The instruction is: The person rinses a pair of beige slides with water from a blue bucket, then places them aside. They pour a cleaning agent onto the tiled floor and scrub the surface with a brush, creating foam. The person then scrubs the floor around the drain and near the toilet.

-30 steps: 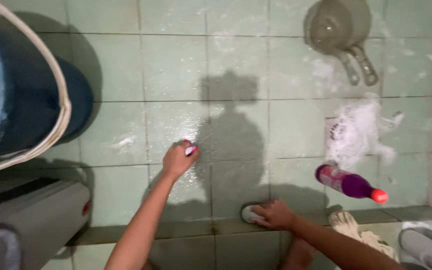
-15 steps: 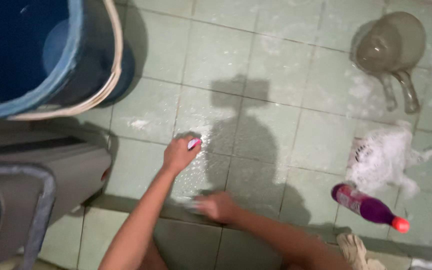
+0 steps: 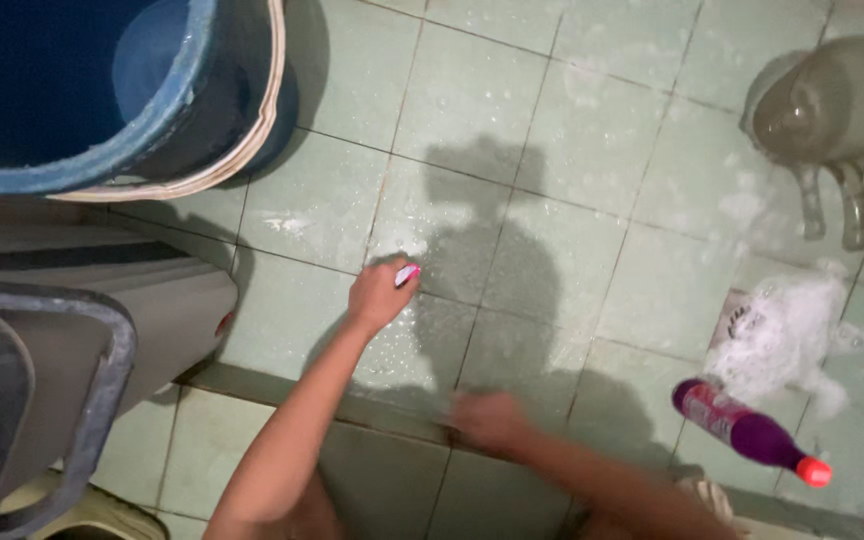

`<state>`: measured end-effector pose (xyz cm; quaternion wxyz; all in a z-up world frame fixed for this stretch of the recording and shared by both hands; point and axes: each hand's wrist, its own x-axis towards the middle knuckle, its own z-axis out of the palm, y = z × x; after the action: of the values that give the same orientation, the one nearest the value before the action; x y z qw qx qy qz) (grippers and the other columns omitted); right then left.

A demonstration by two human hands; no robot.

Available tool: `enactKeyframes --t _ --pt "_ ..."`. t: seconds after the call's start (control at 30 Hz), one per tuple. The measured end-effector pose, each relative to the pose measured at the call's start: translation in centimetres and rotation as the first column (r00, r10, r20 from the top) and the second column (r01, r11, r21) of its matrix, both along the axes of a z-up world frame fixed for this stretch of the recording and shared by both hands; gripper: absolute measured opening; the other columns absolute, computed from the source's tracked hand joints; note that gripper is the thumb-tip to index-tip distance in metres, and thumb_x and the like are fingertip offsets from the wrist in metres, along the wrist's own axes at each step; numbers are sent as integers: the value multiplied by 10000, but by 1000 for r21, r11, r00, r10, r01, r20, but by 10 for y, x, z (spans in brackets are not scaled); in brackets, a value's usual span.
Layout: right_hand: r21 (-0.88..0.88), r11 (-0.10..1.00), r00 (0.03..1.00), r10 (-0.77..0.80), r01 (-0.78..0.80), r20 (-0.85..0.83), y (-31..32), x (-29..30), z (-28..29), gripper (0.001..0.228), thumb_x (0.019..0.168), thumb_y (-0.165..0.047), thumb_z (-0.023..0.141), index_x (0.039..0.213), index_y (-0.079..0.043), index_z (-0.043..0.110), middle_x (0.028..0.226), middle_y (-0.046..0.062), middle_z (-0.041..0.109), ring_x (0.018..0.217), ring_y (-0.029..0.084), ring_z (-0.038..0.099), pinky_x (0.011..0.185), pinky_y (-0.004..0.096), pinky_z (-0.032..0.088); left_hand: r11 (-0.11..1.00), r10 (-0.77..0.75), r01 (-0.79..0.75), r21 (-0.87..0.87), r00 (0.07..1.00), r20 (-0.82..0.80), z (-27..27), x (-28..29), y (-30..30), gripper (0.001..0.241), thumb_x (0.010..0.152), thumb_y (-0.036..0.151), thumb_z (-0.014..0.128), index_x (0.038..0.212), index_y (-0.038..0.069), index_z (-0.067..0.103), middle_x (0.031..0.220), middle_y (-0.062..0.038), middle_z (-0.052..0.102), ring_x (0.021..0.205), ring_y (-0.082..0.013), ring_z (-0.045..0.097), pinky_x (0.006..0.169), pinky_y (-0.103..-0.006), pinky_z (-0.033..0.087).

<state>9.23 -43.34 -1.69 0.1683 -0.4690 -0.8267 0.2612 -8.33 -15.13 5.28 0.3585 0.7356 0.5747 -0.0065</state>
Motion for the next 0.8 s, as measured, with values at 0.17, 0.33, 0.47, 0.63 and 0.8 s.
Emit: enactKeyframes --t 0.17,0.33,0.47,0.63,0.8 --pt "-311 932 876 -303 188 -377 117 -208 9 237 981 -372 696 1018 -140 721 961 89 738 765 292 686 637 448 533 991 53 -65 117 993 105 21 1 4 291 851 368 707 1046 155 750 930 -182 745 892 -425 687 755 -516 549" --pt "-32 994 805 -105 106 -583 175 -214 -26 174 1025 -231 601 1082 -98 697 1002 123 726 909 334 721 821 461 562 932 319 -338 131 936 149 50 -32 46 337 892 397 669 1113 151 729 970 -219 734 925 -427 703 808 -509 552" --pt "269 942 979 -191 202 -67 279 -80 -95 164 947 -245 623 977 -108 708 885 110 694 785 321 662 718 475 507 866 424 -448 222 893 149 29 -89 61 381 909 367 666 1174 96 708 1025 -238 727 966 -448 685 825 -526 540" --pt "556 711 641 -675 430 367 402 201 -56 165 966 -270 621 913 -144 712 766 114 691 661 333 661 575 476 491 822 517 -552 142 827 222 -20 -127 28 675 747 258 817 1313 31 528 1064 -259 678 1011 -450 653 869 -503 520" --pt "423 472 349 -874 773 338 408 217 13 347 990 -462 624 1008 -117 657 754 170 710 659 379 678 537 522 479 869 347 -415 268 900 265 -90 -134 4 807 590 107 861 1297 36 480 1128 -231 561 1091 -449 530 952 -522 424"
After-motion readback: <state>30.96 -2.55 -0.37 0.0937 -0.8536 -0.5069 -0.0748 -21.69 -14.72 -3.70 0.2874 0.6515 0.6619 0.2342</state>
